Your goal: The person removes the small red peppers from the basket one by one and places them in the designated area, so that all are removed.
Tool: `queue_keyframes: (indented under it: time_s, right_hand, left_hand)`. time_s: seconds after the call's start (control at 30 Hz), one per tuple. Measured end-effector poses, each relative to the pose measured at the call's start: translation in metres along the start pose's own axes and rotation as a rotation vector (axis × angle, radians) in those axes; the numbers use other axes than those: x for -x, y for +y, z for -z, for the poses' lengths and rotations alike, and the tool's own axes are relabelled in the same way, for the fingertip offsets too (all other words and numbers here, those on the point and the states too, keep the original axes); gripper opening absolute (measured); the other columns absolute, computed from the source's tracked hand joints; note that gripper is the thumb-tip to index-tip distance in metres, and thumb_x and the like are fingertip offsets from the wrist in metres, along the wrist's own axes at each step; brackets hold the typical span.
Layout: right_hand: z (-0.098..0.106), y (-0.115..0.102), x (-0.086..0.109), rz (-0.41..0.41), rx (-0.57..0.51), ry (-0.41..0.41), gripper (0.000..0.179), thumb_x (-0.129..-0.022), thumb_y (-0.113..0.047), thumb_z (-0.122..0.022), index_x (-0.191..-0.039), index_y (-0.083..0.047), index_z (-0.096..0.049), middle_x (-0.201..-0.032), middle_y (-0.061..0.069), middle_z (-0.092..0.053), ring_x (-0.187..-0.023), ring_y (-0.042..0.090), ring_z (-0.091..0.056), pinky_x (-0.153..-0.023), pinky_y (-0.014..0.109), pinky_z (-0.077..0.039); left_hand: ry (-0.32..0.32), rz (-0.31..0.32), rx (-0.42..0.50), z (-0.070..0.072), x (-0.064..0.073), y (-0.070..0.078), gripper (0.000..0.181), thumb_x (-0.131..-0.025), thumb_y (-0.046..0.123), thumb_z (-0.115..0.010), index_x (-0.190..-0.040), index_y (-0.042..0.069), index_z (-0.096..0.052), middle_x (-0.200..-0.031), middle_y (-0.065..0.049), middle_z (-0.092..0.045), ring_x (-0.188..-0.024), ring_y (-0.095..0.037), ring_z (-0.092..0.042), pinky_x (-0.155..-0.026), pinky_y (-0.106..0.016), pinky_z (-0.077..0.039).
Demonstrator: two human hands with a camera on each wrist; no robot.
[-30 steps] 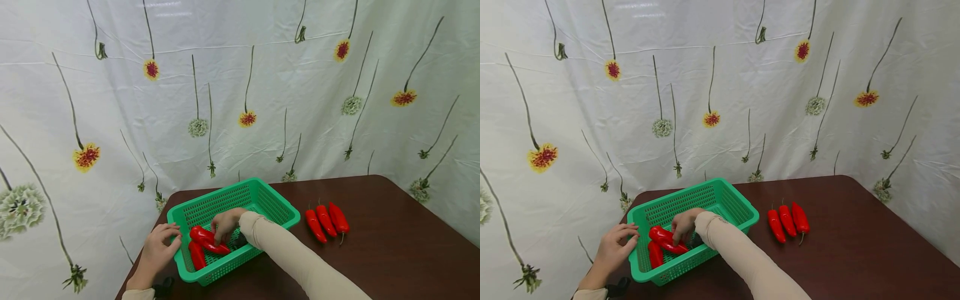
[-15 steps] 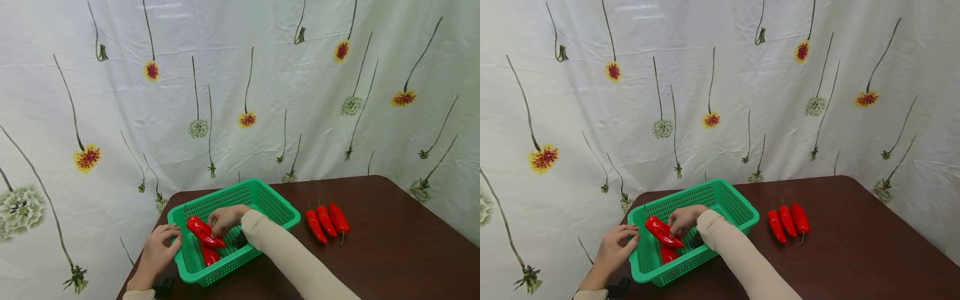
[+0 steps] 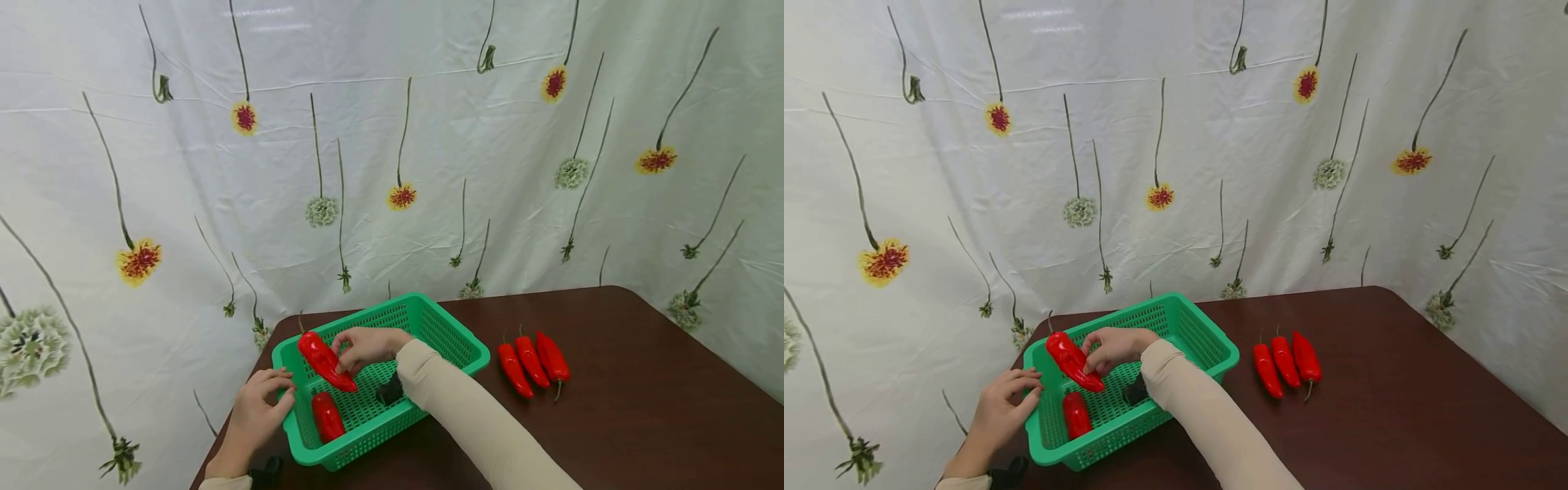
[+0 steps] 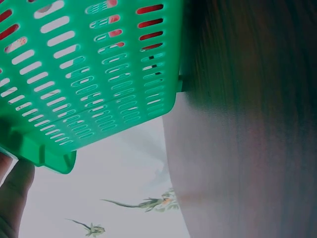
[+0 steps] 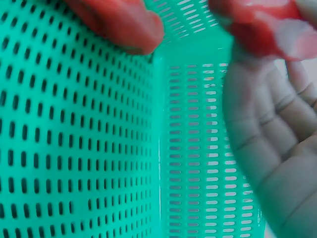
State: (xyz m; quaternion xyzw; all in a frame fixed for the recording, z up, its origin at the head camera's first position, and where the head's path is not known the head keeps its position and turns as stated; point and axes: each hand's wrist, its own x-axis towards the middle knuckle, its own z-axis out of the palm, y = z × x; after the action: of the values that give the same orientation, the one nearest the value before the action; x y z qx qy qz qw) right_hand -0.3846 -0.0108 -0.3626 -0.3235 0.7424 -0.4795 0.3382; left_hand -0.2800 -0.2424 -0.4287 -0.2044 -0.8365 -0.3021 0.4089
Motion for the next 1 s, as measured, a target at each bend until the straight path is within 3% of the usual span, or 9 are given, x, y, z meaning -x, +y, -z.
queue_keyframes:
  time_s: [0.1, 0.2, 0.3, 0.7, 0.83, 1.0]
  right_hand:
    - [0.003, -0.006, 0.003, 0.04, -0.038, 0.011, 0.016, -0.092, -0.001, -0.062, -0.105, -0.005, -0.054, -0.093, 0.007, -0.071, -0.079, 0.017, -0.07, -0.101, 0.058, -0.05]
    - [0.005, -0.01, 0.006, 0.07, -0.053, 0.021, 0.018, -0.091, -0.002, -0.062, -0.107, -0.005, -0.053, -0.094, 0.007, -0.071, -0.078, 0.017, -0.07, -0.09, 0.046, -0.058]
    - [0.006, -0.013, 0.008, 0.079, -0.078, 0.03, 0.019, -0.091, -0.003, -0.061, -0.107, -0.006, -0.052, -0.094, 0.007, -0.071, -0.076, 0.018, -0.069, -0.08, 0.034, -0.06]
    - [-0.003, -0.039, 0.028, 0.081, -0.202, 0.161, 0.018, -0.091, -0.005, -0.062, -0.107, -0.007, -0.055, -0.093, 0.008, -0.07, -0.073, 0.019, -0.067, -0.078, 0.032, -0.059]
    - [-0.006, -0.044, 0.034, 0.093, -0.228, 0.165, 0.016, -0.091, -0.004, -0.062, -0.106, -0.007, -0.055, -0.092, 0.008, -0.07, -0.07, 0.018, -0.066, -0.075, 0.03, -0.059]
    - [-0.011, -0.044, 0.042, 0.124, -0.245, 0.162, 0.016, -0.092, -0.004, -0.061, -0.107, -0.007, -0.055, -0.093, 0.007, -0.071, -0.071, 0.018, -0.067, -0.082, 0.035, -0.059]
  left_hand:
    - [0.001, 0.004, 0.0, 0.0, 0.0, 0.0, 0.017, -0.072, -0.009, -0.07, -0.073, 0.008, -0.074, -0.09, -0.007, -0.075, -0.091, -0.028, -0.066, -0.085, -0.003, -0.039]
    - [0.004, 0.004, -0.001, 0.0, -0.001, 0.0, 0.016, -0.072, -0.009, -0.071, -0.073, 0.006, -0.074, -0.09, -0.007, -0.075, -0.091, -0.027, -0.066, -0.084, -0.003, -0.039]
    - [0.009, 0.004, 0.001, -0.001, -0.001, 0.001, 0.016, -0.072, -0.008, -0.071, -0.072, 0.007, -0.074, -0.089, -0.007, -0.075, -0.09, -0.027, -0.066, -0.084, -0.004, -0.04]
    - [-0.004, 0.022, -0.006, 0.002, 0.0, 0.0, 0.017, -0.073, -0.007, -0.071, -0.073, 0.009, -0.075, -0.092, -0.005, -0.075, -0.092, -0.027, -0.066, -0.084, -0.002, -0.038]
    - [-0.01, 0.026, 0.0, 0.002, 0.0, 0.001, 0.016, -0.074, -0.007, -0.07, -0.073, 0.008, -0.074, -0.092, -0.006, -0.075, -0.093, -0.028, -0.066, -0.085, -0.001, -0.037]
    - [-0.013, 0.036, -0.003, 0.001, 0.001, 0.001, 0.016, -0.074, -0.007, -0.07, -0.073, 0.009, -0.074, -0.093, -0.006, -0.075, -0.093, -0.029, -0.066, -0.086, 0.0, -0.036]
